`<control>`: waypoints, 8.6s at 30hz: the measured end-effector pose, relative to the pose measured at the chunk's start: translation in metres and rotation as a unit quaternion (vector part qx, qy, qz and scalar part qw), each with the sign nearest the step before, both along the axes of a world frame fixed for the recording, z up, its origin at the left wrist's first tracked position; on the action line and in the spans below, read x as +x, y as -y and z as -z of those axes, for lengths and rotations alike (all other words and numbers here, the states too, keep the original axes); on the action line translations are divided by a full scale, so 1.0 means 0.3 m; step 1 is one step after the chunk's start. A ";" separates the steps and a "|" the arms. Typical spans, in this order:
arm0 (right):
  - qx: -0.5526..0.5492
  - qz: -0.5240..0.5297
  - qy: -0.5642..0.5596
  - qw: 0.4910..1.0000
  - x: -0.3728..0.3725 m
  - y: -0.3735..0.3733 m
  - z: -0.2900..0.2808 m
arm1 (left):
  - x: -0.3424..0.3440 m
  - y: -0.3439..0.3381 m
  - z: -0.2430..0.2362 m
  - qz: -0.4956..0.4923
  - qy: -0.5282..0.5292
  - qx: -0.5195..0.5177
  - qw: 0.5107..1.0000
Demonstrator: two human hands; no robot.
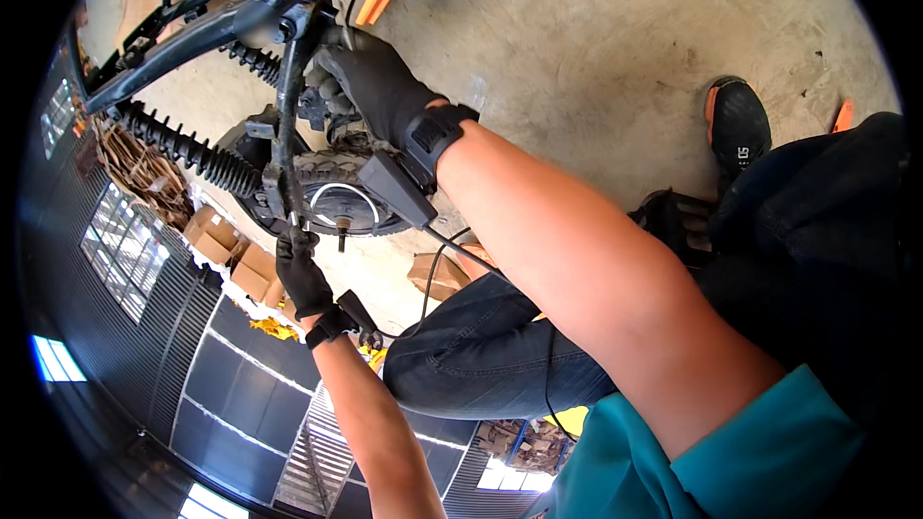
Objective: The person secures a cable to a motorcycle frame using zip ties and then uses a screwdriver to adjust components on the frame.
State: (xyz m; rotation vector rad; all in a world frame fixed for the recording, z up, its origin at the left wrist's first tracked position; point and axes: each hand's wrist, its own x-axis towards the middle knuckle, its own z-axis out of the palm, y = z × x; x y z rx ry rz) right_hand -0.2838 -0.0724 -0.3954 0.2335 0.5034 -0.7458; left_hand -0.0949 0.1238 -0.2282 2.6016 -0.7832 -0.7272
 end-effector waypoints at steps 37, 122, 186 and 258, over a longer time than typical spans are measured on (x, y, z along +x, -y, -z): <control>0.009 0.019 0.140 0.990 0.003 0.004 0.043 | -0.011 0.045 0.012 0.062 0.036 -0.013 0.997; -0.049 0.066 0.118 0.990 0.015 -0.025 0.043 | 0.103 -0.087 -0.057 -0.033 0.056 0.000 0.998; 0.002 0.110 0.297 0.949 0.028 -0.043 0.081 | 0.029 0.053 0.016 0.017 -0.010 -0.084 0.996; -0.125 0.034 0.116 0.985 -0.014 -0.014 0.092 | 0.126 -0.088 -0.030 -0.035 -0.100 -0.106 0.989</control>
